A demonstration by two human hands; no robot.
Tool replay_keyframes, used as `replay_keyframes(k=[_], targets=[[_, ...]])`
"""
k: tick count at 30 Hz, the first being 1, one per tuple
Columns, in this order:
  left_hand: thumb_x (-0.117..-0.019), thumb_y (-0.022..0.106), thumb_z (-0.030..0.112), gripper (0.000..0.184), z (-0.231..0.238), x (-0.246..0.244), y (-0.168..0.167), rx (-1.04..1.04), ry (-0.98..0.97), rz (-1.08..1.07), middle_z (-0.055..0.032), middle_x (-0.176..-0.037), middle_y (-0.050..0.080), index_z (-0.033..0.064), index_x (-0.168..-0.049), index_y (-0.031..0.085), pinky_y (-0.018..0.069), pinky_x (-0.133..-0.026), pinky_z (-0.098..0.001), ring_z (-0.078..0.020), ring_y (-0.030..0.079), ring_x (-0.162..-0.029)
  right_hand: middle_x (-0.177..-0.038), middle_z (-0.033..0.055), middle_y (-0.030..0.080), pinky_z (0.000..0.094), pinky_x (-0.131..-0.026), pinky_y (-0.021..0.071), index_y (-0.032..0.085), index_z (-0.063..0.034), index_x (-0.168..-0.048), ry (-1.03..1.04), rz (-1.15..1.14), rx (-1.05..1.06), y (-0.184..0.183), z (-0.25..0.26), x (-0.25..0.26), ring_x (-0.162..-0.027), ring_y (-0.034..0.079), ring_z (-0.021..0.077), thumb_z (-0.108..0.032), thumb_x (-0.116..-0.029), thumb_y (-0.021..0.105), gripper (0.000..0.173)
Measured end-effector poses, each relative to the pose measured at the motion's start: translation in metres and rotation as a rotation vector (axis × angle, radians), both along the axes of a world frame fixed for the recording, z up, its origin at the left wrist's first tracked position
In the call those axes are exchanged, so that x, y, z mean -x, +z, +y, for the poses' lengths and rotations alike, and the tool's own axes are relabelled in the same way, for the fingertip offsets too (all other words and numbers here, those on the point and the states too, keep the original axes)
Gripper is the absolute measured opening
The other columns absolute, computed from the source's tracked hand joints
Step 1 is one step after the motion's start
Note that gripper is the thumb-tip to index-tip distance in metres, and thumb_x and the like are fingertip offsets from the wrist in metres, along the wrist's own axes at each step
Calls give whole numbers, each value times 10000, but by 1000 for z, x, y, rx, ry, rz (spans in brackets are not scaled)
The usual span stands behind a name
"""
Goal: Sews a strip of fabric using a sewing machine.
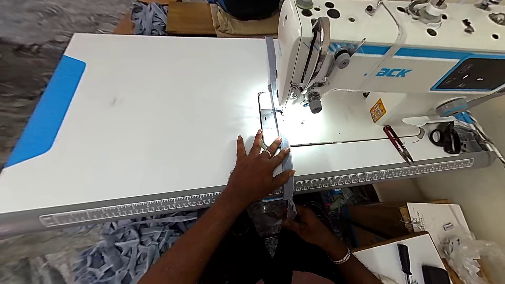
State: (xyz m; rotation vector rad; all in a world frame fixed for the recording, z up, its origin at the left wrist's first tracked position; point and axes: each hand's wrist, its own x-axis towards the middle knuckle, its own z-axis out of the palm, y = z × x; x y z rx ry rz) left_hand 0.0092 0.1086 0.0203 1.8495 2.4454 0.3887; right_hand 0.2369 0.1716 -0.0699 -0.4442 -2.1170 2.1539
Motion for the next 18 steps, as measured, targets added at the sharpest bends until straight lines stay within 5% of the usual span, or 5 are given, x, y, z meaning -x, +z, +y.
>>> replay_keyframes(k=[6, 10, 13, 15, 18], targets=[[-1053, 288, 608, 553, 1, 2, 3, 14, 8, -22, 72, -1626, 423, 383, -1475, 567, 65, -1156, -802, -409, 200, -1565, -918, 47, 714, 297, -682, 608, 665, -27, -1118, 13, -73, 79, 12, 6, 1, -721, 688, 125, -273, -1055, 573, 270], [-1064, 260, 621, 562, 5, 4, 4, -2, 39, -32, 69, -1605, 456, 389, -1472, 571, 68, -1125, -834, -420, 225, -1556, -870, 21, 719, 323, -661, 614, 637, -124, -1296, 106, -275, -326, 28, 0, -7, -703, 699, 126, -443, -1033, 575, 418], [-1016, 212, 729, 665, 11, 11, 10, 19, 82, -51, 51, -1608, 454, 400, -1480, 557, 37, -1092, -867, -431, 218, -1555, -764, 95, 669, 476, -683, 583, 464, -46, -1475, 131, -475, -756, 64, -21, -17, -713, 689, 278, -480, -1042, 488, 614], [-991, 161, 768, 723, 19, 18, 14, 44, 121, -62, 44, -1609, 454, 410, -1484, 548, 26, -1075, -882, -428, 215, -1557, -707, 75, 649, 480, -619, 574, 231, -55, -1621, 128, -574, -844, 95, -36, -25, -648, 671, 285, -423, -1043, 484, 731], [-929, 170, 851, 809, 35, 31, 17, 84, 179, -53, 35, -1615, 446, 401, -1482, 552, 12, -1061, -893, -432, 197, -1561, -637, 53, 605, 459, -532, 538, 160, -72, -1642, 152, -617, -892, 126, -48, -38, -561, 627, 277, -346, -1035, 499, 748]])
